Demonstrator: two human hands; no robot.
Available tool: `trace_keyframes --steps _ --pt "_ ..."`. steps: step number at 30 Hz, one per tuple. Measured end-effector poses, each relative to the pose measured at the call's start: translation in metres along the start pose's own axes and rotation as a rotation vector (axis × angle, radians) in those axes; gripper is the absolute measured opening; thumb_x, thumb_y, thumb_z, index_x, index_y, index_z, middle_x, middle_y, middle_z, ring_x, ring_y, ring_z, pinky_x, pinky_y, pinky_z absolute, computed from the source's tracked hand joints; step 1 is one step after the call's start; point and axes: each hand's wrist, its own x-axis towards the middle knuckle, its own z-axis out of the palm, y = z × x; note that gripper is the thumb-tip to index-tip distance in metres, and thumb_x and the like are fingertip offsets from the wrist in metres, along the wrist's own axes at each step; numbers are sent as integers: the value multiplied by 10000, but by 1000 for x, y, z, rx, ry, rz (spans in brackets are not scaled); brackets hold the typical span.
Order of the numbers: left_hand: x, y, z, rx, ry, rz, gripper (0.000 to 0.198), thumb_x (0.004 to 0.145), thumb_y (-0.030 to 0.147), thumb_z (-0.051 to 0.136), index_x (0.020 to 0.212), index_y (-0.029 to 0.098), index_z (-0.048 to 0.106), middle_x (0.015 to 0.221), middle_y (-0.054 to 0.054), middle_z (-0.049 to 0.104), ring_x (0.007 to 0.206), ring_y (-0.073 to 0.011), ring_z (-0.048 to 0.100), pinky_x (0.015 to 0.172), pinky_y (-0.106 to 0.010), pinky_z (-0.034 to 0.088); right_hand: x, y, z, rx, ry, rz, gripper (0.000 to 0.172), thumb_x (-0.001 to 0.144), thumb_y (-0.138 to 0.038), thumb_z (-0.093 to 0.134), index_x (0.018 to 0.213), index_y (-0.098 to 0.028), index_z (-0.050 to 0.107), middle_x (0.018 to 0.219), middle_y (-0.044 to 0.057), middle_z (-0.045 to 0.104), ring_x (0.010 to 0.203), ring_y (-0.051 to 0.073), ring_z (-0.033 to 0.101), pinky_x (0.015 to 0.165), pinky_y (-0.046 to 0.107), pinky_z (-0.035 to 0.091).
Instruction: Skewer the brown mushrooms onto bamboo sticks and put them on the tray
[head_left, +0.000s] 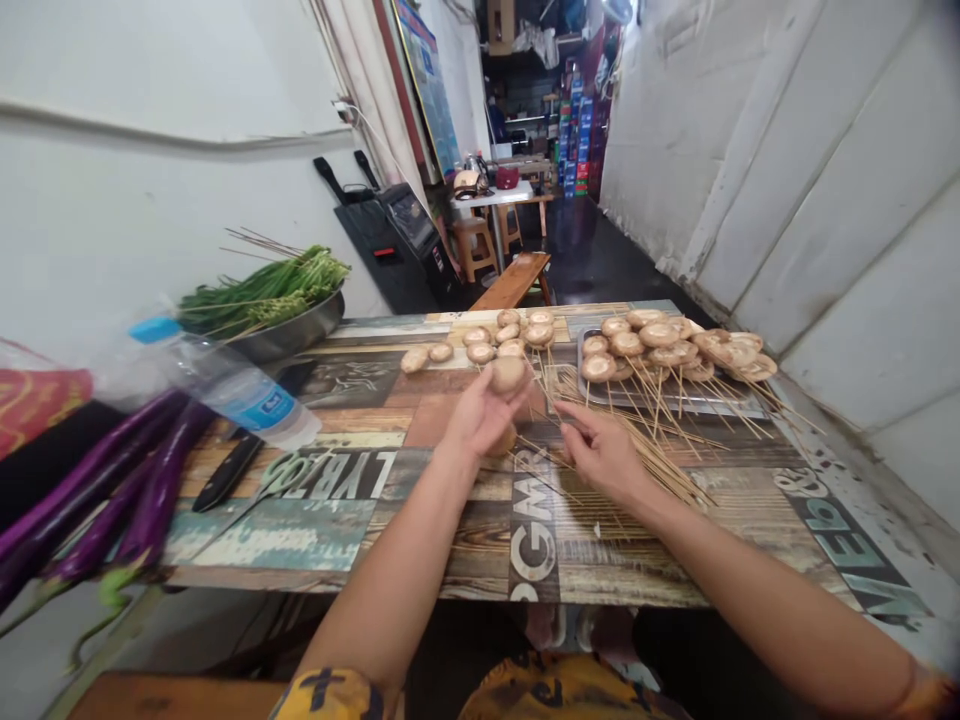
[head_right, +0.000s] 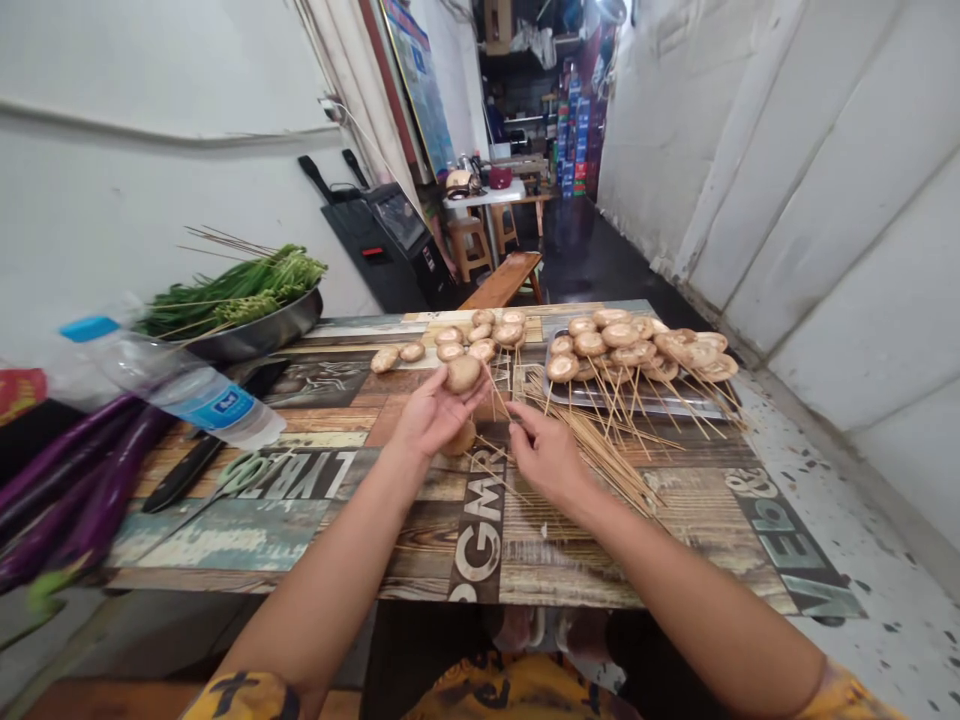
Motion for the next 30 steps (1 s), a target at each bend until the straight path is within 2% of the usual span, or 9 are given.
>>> trace_keyframes --steps 4,7,18,25,30 --pt "2 9 0 -95 112 56 294 951 174 398 1191 84 544 1112 -146 668 1073 -205 629 906 -320 546 -10 -4 5 -68 -34 -70 389 868 -307 454 1134 -132 678 951 88 728 732 184 669 677 298 527" --pt "3 11 1 -119 152 64 307 955 167 395 1220 81 523 1168 -153 645 1083 -211 625 892 -321 557 -14 -8 4 -129 -61 -84 360 877 -293 454 1114 -168 694 1019 80 721 833 206 691 755 322 543" --pt "7 13 -3 -170 195 78 331 950 160 410 1266 126 501 1164 -142 655 1105 -230 617 874 -357 575 -14 -10 2 -188 -69 -60 358 877 -280 454 1116 -172 698 966 81 731 783 218 700 770 351 558" --pt "7 13 -4 -163 171 76 331 953 163 403 1266 99 489 1144 -155 661 1094 -233 623 878 -345 571 -14 -10 3 -182 -81 -44 380 875 -279 444 1127 -141 694 985 96 726 785 231 698 798 381 551" --pt "7 11 -5 -141 157 69 327 952 156 403 1263 108 492 1134 -143 667 1075 -224 634 875 -333 572 -14 -10 3 -192 -81 -41 383 878 -281 439 1127 -141 694 964 95 730 766 230 696 765 371 551"
